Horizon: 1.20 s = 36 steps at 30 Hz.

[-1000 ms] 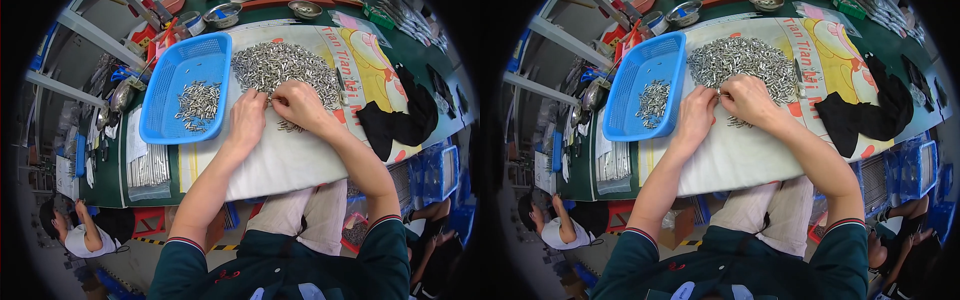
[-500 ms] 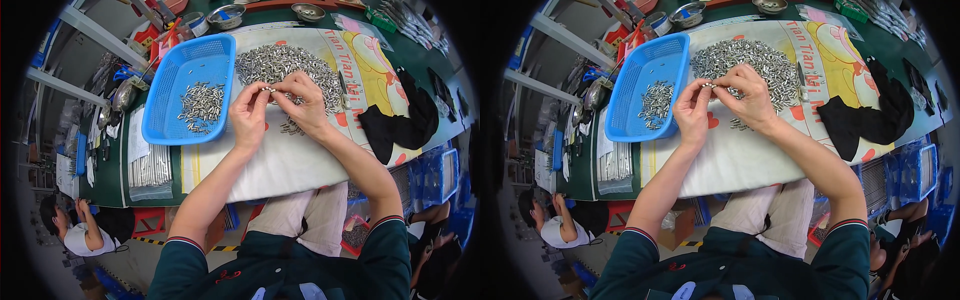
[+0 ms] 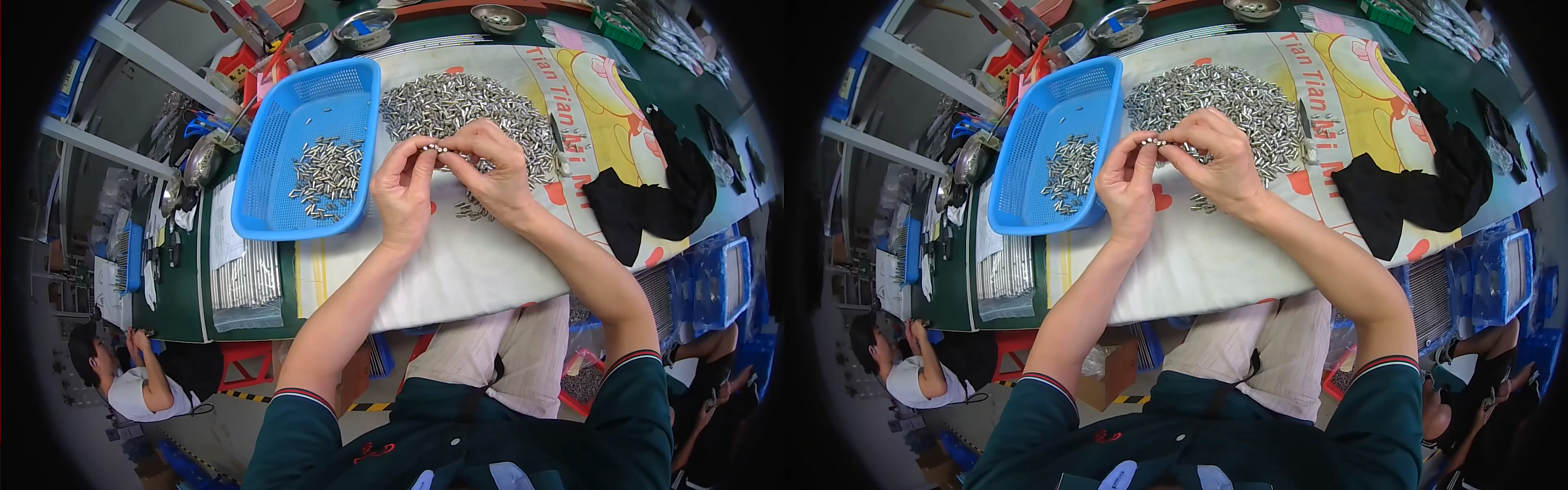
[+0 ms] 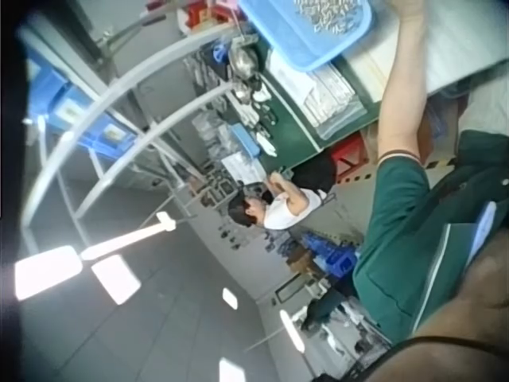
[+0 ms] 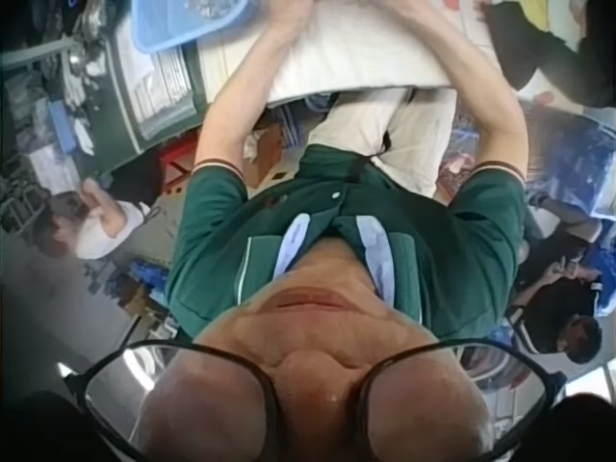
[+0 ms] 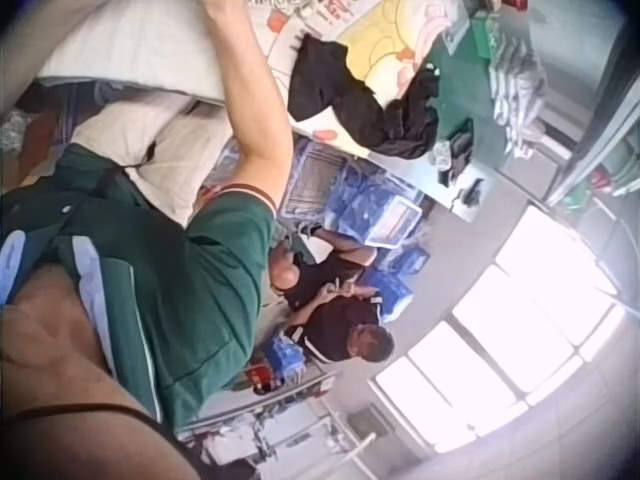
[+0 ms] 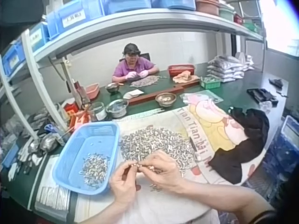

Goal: Inspecting and sorting small metal hardware components at a workbench.

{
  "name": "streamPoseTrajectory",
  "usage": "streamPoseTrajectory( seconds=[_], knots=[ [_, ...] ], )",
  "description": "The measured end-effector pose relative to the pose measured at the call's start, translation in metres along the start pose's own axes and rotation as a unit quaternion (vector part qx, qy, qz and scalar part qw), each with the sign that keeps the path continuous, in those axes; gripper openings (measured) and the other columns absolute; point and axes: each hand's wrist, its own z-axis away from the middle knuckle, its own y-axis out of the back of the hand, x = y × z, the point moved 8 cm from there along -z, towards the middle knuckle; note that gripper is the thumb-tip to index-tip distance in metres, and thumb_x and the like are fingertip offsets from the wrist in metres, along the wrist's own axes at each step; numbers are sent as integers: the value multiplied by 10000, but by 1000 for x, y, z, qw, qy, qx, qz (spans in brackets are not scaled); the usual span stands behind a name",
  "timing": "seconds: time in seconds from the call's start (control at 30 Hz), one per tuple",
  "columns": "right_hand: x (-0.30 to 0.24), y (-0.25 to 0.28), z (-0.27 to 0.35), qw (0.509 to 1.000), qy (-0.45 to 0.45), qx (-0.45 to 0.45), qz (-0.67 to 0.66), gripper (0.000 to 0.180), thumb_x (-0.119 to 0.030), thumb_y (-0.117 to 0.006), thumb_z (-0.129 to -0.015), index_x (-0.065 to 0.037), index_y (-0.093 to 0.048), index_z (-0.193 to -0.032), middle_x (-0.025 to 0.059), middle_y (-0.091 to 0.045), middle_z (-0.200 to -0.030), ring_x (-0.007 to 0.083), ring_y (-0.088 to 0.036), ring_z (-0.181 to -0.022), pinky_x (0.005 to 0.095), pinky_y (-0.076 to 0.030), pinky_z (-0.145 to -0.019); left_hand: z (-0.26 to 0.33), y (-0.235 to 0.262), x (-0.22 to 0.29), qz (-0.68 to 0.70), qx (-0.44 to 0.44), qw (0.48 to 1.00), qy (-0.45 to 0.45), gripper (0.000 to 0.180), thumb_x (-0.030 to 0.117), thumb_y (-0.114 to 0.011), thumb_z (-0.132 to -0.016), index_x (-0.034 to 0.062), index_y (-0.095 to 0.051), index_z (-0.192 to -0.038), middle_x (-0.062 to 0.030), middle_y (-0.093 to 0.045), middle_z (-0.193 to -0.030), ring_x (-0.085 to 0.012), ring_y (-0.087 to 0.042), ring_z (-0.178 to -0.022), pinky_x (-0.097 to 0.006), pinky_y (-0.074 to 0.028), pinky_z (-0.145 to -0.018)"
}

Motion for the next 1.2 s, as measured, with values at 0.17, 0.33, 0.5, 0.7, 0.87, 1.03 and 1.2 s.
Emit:
streamPoseTrajectory(
  seconds=[0.17, 0.33, 0.5, 0.7, 0.87, 1.03, 1.2],
  knots=[
    [1, 1, -1, 1000, -18, -2, -8, 112, -5, -672, -670, -40, -648, -774, 45, -582, -718, 160, -531, -656, 259, -416, -499, 0, -1, 1, 8, -2, 1000, 3, 108, 11, -553, -845, 3, -602, -940, -29, -595, -853, -87, -566, -739, -209, -478, -646],
    [1, 1, -2, 999, -32, -8, -8, 95, -15, -665, -683, -33, -646, -774, 42, -580, -714, 144, -529, -647, 250, -413, -488, 1, -3, 5, 5, -8, 1000, 13, 119, 21, -546, -853, -5, -600, -955, -39, -608, -846, -102, -593, -749, -214, -486, -657],
    [12, -1, -3, 994, -85, -61, -5, 89, -22, -654, -723, 5, -637, -806, 42, -568, -761, 79, -514, -610, 202, -405, -514, -2, -4, 0, 16, -20, 999, 39, 137, 26, -535, -859, -23, -595, -972, -61, -615, -859, -126, -616, -777, -227, -501, -682],
    [21, -4, -3, 983, -155, -93, -21, 118, -61, -649, -717, 26, -634, -795, 79, -584, -744, 131, -572, -636, 236, -476, -555, -3, -4, -8, 17, -24, 997, 66, 166, 23, -534, -856, -25, -588, -1006, -82, -627, -869, -139, -621, -772, -241, -512, -690],
    [25, -4, -2, 981, -167, -96, -15, 135, -79, -654, -716, 27, -634, -798, 74, -590, -731, 124, -562, -623, 241, -469, -561, -4, -4, -16, 28, -46, 996, 72, 188, 106, -514, -882, 19, -593, -1028, -62, -650, -818, -115, -633, -724, -158, -395, -415],
    [28, -6, -1, 974, -197, -111, -4, 152, -102, -664, -710, 22, -640, -795, 61, -592, -700, 102, -538, -612, 235, -455, -564, -4, -4, -19, 42, -56, 995, 68, 189, 88, -503, -878, -11, -586, -1016, -80, -646, -820, -126, -631, -724, -189, -462, -536],
    [40, -7, 2, 950, -266, -161, 4, 180, -129, -669, -710, 33, -651, -786, 60, -610, -643, 86, -527, -572, 231, -451, -540, 1, -4, -29, 15, -53, 980, 189, 201, 124, -496, -880, -14, -589, -993, -78, -648, -816, -113, -632, -709, -187, -466, -550]
  ],
)
